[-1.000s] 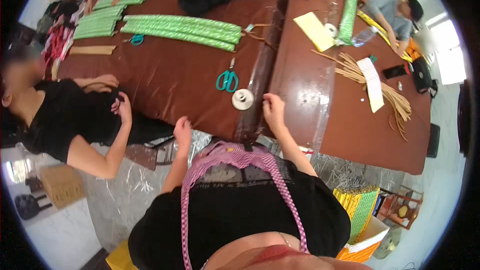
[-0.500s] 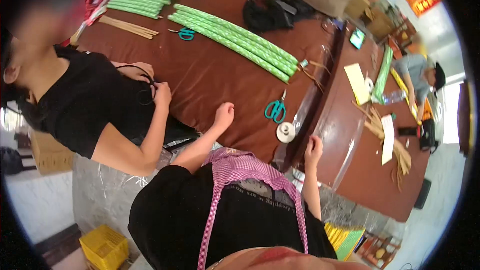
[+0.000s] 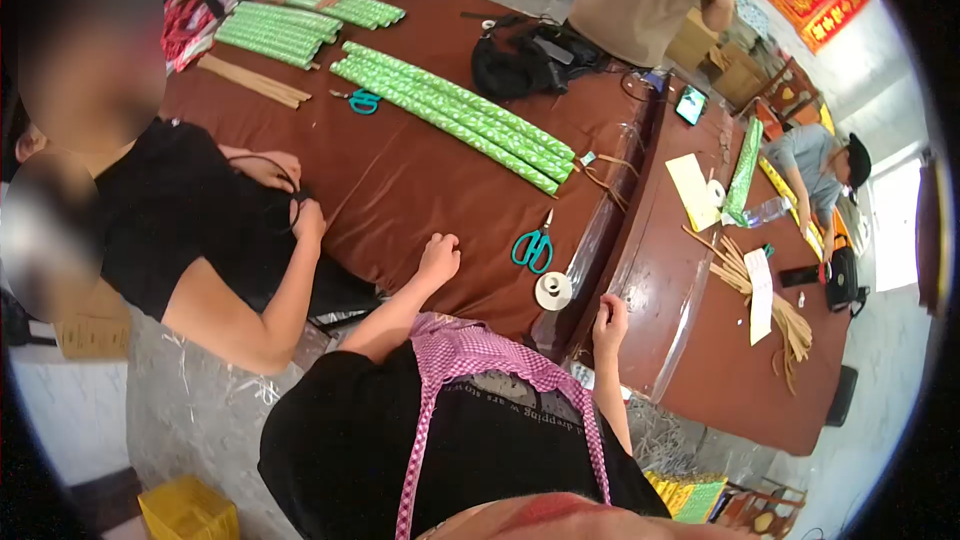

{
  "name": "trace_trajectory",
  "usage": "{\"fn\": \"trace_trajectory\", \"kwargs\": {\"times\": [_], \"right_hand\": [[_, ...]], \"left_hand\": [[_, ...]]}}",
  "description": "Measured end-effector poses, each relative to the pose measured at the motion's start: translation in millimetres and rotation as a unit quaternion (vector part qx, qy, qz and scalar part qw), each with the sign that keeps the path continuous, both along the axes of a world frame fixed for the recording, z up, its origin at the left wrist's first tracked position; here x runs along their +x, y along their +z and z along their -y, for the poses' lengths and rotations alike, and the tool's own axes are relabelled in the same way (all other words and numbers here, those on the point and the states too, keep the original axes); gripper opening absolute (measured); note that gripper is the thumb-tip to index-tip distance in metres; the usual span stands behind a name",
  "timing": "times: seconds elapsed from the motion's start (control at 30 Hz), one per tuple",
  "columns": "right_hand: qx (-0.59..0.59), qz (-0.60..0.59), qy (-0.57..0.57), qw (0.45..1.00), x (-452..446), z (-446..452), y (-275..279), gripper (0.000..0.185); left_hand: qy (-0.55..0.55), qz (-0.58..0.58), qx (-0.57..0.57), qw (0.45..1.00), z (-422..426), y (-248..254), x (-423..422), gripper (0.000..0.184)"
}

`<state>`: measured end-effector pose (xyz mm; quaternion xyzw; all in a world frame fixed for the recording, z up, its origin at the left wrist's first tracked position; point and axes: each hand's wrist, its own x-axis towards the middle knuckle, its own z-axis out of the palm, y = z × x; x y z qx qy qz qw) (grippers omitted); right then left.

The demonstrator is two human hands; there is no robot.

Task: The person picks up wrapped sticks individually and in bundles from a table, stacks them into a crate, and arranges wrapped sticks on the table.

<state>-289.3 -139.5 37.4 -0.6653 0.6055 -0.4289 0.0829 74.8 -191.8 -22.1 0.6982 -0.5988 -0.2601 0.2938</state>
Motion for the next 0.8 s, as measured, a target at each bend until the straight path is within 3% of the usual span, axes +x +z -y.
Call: {"fn": "trace_trajectory", "kwargs": {"times": [0.27,0.4,0.8], "right_hand": [[-0.017,0.003,-0.012,1.0,4,-6,14,0.015],[-0.029,0.044,-0.025,0.998,4,-6,14,0.017],[-0.066,0.023,-0.026,0.997,2,-5,9,0.015]], "left_hand": [[-0.052,0.023,-0.005,0.998,2,-6,2,0.022],[-0.052,0.029,0.033,0.998,2,4,2,0.022],[-0.064,0.037,0.092,0.993,4,6,4,0.029]]}}
